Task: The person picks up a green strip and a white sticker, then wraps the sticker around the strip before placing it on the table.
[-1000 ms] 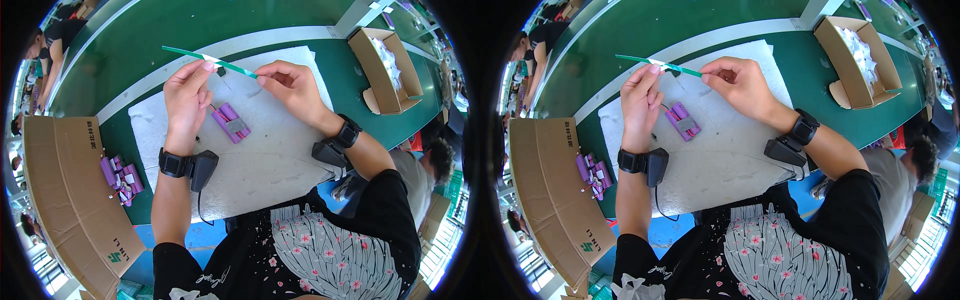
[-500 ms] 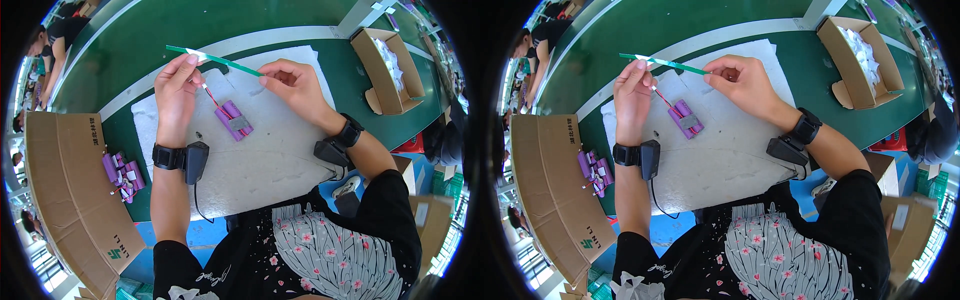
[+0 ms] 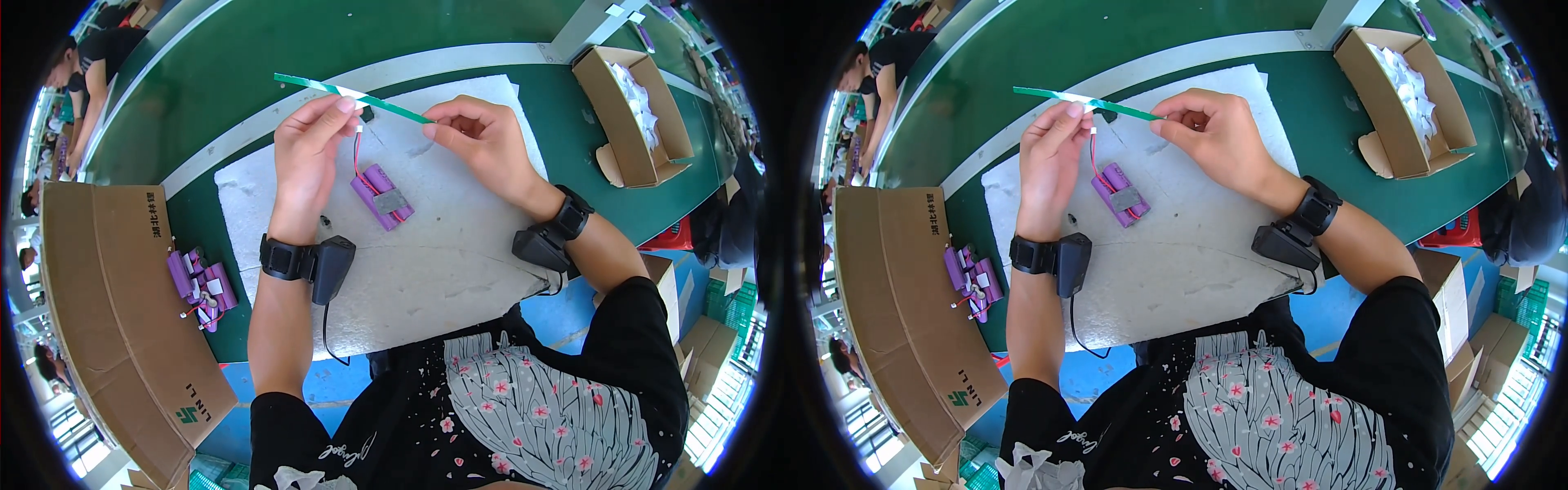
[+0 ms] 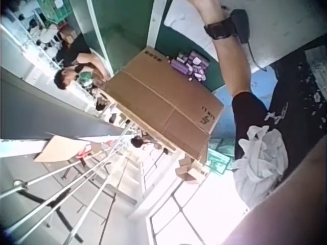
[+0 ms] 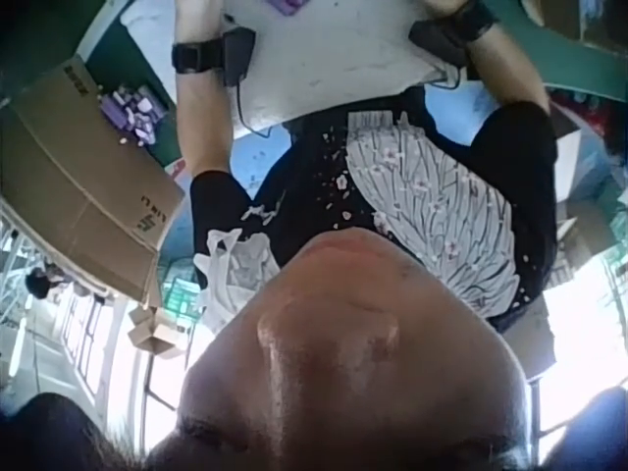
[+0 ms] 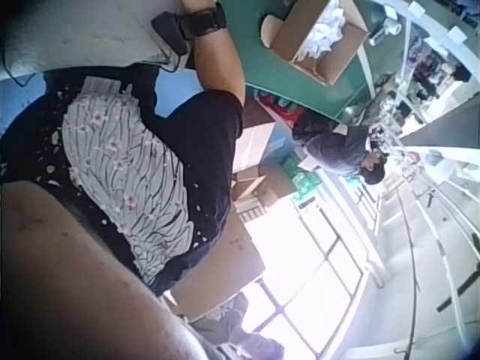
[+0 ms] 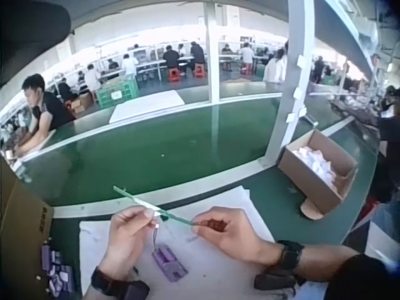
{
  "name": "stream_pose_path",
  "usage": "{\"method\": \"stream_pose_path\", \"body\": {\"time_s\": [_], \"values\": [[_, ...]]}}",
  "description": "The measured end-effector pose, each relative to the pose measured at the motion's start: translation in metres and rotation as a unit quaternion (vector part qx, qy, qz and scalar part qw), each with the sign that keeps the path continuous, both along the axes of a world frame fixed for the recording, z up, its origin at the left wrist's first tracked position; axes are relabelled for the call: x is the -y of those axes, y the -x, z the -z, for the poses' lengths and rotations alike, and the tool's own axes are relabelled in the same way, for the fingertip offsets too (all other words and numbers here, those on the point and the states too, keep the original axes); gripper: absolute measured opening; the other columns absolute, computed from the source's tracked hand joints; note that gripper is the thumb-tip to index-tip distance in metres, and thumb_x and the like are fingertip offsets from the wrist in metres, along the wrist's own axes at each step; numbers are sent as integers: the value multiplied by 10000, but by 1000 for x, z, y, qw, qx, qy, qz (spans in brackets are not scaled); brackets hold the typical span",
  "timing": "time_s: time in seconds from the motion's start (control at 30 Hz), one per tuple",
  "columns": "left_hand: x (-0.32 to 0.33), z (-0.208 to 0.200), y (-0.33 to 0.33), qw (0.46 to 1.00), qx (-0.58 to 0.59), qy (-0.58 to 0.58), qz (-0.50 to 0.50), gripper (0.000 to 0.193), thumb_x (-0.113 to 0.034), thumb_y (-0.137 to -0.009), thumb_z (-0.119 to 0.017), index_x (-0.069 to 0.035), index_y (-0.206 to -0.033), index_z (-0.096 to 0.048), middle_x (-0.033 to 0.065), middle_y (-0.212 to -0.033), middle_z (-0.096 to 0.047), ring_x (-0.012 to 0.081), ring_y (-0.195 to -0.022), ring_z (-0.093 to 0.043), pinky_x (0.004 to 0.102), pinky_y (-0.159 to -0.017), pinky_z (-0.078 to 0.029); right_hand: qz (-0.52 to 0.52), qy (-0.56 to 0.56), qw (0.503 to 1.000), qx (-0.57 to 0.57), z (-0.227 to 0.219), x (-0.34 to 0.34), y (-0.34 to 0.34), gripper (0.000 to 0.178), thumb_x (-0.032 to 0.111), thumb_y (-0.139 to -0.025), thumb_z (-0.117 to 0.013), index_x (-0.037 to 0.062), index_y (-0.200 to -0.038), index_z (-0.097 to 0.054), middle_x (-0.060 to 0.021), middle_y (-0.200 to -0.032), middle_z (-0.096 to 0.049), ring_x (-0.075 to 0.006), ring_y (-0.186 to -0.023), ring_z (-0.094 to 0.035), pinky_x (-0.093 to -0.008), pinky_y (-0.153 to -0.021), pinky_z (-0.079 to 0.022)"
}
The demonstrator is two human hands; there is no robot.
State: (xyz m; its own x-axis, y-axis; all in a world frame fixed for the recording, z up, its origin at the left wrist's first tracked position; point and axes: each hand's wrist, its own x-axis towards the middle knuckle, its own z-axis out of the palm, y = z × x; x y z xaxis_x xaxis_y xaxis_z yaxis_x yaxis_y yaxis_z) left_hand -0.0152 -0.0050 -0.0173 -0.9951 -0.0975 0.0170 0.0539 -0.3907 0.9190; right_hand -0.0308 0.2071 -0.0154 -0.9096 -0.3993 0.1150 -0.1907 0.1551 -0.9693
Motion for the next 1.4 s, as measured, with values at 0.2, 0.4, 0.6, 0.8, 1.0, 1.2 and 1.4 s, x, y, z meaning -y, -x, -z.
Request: {"method": "stream_pose_path", "body": {"time_s": [0.2, 0.4, 0.6, 0.8, 1.0, 1.2, 1.4], "values": [[-14, -2, -5, 999, -9, 47, 19, 206, -107, -788, -651, 39, -930, -620, 108, -846, -644, 139, -766, -591, 247, -717, -436, 0, 8, 1000, 0, 1, 0, -1, 131, 36, -815, -612, -20, -934, -615, -33, -814, -601, -67, -721, -533, -197, -643, -434], [-23, -5, -10, 993, -9, 104, 53, 189, -99, -789, -653, 38, -917, -627, 96, -828, -651, 123, -760, -600, 224, -728, -437, -12, 20, 1000, -16, -1, 0, -2, 129, 32, -812, -613, -25, -928, -619, -36, -829, -599, -73, -736, -532, -200, -653, -432], [-25, -5, -11, 990, -9, 126, 56, 182, -100, -783, -664, 35, -901, -634, 65, -791, -645, 80, -713, -571, 191, -656, -421, -14, 24, 999, -19, -1, 0, -3, 123, 27, -806, -618, -24, -918, -624, -32, -821, -596, -72, -726, -527, -200, -645, -430], [-27, -6, -11, 988, -2, 145, 52, 172, -107, -774, -675, 29, -876, -645, 9, -714, -609, 26, -630, -484, 166, -548, -353, -12, 22, 999, -22, -2, 0, -3, 128, 31, -801, -627, -21, -917, -624, -22, -799, -595, -59, -700, -522, -190, -619, -424], [-26, -5, -11, 980, -8, 190, 58, 165, -124, -764, -686, 20, -839, -658, -43, -613, -529, 17, -556, -396, 178, -491, -281, -10, 32, 999, 2, -3, 1, -5, 127, 32, -794, -635, -12, -914, -626, -14, -784, -595, -40, -685, -515, -170, -588, -411], [-28, -6, -11, 978, -18, 197, 60, 160, -132, -758, -689, 15, -814, -665, -70, -566, -468, 12, -523, -341, 191, -463, -228, -18, 41, 999, -17, -3, 1, -4, 146, 18, -793, -630, -4, -938, -630, -8, -781, -587, -36, -665, -493, -168, -561, -388], [-28, -5, -11, 980, -17, 190, 64, 144, -116, -757, -681, 12, -819, -666, -73, -562, -464, 10, -520, -336, 191, -461, -219, -31, 30, 996, -82, -2, 0, -2, 190, 7, -787, -629, 9, -976, -643, -14, -770, -577, -50, -639, -463, -189, -545, -364]]}}
